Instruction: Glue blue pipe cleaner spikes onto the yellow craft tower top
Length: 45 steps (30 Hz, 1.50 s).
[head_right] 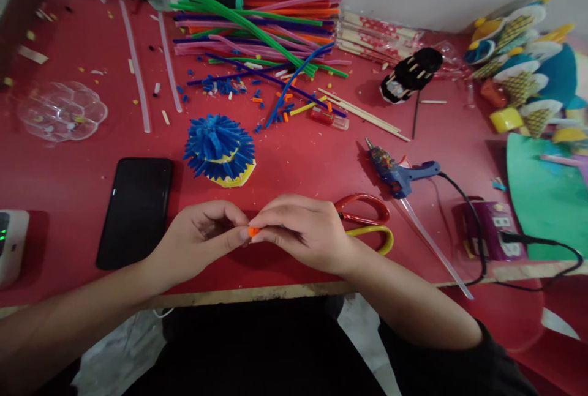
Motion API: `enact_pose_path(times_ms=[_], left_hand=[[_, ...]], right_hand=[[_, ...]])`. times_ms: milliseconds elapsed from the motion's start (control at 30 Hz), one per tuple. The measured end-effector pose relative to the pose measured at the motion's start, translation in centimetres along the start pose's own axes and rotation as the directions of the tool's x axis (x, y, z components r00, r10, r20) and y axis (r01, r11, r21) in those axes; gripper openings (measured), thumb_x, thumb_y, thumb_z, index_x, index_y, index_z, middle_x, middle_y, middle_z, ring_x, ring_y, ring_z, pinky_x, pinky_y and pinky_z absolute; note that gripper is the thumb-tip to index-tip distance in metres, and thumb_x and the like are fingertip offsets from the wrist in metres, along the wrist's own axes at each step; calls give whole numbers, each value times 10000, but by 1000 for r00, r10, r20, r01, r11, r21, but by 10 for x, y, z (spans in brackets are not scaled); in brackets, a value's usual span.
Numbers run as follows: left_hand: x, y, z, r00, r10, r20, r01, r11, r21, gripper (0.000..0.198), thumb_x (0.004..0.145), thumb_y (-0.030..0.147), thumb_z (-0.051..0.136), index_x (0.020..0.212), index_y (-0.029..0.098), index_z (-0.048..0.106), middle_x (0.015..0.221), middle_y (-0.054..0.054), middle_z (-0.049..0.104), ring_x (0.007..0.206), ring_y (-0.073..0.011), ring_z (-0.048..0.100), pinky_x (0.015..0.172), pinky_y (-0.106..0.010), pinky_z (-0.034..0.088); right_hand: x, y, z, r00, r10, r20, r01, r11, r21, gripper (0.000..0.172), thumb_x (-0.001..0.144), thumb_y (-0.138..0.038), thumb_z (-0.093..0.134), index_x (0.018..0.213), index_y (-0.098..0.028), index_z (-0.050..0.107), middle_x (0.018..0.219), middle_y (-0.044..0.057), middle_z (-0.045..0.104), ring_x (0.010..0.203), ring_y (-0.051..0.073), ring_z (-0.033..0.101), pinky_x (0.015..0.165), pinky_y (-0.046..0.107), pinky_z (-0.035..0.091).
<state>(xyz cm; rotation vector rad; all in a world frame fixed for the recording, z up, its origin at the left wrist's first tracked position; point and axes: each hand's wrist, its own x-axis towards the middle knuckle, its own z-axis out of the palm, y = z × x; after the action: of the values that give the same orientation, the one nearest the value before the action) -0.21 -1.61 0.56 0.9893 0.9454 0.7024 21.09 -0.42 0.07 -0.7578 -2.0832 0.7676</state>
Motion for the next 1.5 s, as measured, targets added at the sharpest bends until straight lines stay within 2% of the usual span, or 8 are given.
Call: enact_pose_path(times_ms=[167, 433, 700, 867, 967, 1100, 1233, 1500], left_hand=[[-2, -1, 1, 1000, -22, -5, 22, 1000, 11, 240, 823, 380, 818, 795, 173, 699, 706, 8, 679, 672, -117, 607, 652, -238, 507], [-2, -2, 1, 997, -60, 39, 62, 997, -55, 129, 820, 270, 779, 799, 164, 707, 736, 26, 681, 666, -83, 584, 638, -200, 477], [-3, -3, 1, 997, -57, -47, 52, 994, -100, 176, 896, 334, 749, 798, 189, 771, 754, 11, 774, 705, -107, 690, 732, -226, 572], [-4, -4, 1, 997, -11, -76, 1, 991, -133, 87, 888, 267, 780, 842, 206, 822, 796, 13, 820, 755, -102, 736, 775, -204, 588], [-4, -2, 3, 998, 26, -53, -34, 987, -156, 27, 853, 183, 812, 844, 200, 832, 820, 7, 833, 769, -101, 750, 781, -191, 594], [-5, 0, 5, 994, 79, 69, -59, 962, -265, 149, 846, 57, 783, 849, 195, 840, 811, 18, 833, 739, -59, 747, 710, -110, 569], [-6, 1, 6, 988, 89, 125, -38, 933, -357, 228, 817, -33, 775, 837, 187, 833, 767, 43, 811, 697, -30, 725, 679, -74, 550], [-7, -2, 4, 978, 37, 207, 60, 893, -446, 190, 825, -32, 779, 842, 157, 789, 778, 45, 785, 724, -28, 725, 711, -84, 559]], right_hand=[[-4, 0, 0, 1000, -21, -15, 20, 998, -61, 69, 987, -248, 703, 1007, -210, 756, 878, 10, 816, 789, 104, 777, 743, 189, 635], [-5, -1, -1, 993, -114, -10, 110, 977, -183, 76, 983, -239, 711, 975, -171, 744, 853, 33, 799, 759, 104, 765, 727, 187, 635], [-4, 0, 1, 991, -125, -41, 106, 944, -311, 21, 961, -178, 724, 970, -179, 744, 840, 32, 810, 750, 135, 779, 753, 214, 649], [-3, -2, -1, 991, -119, -60, 88, 925, -370, 29, 966, -172, 718, 960, -190, 741, 818, 34, 808, 729, 137, 776, 727, 218, 651], [-3, -4, -1, 991, -102, -86, 73, 954, -290, 21, 977, -187, 713, 972, -185, 733, 816, 30, 809, 736, 123, 775, 729, 209, 657], [-5, -5, 2, 991, -41, -127, 38, 999, -28, 85, 1008, -239, 681, 971, -172, 718, 807, 27, 790, 742, 87, 761, 725, 170, 638], [-8, -4, 8, 992, 0, -125, 20, 987, 160, 144, 1001, -299, 689, 965, -163, 721, 828, 37, 767, 752, 75, 745, 718, 162, 628], [-9, -5, 11, 991, -43, -124, 76, 958, 276, 66, 984, -204, 703, 991, -141, 720, 869, 32, 735, 775, 69, 721, 718, 175, 625]])
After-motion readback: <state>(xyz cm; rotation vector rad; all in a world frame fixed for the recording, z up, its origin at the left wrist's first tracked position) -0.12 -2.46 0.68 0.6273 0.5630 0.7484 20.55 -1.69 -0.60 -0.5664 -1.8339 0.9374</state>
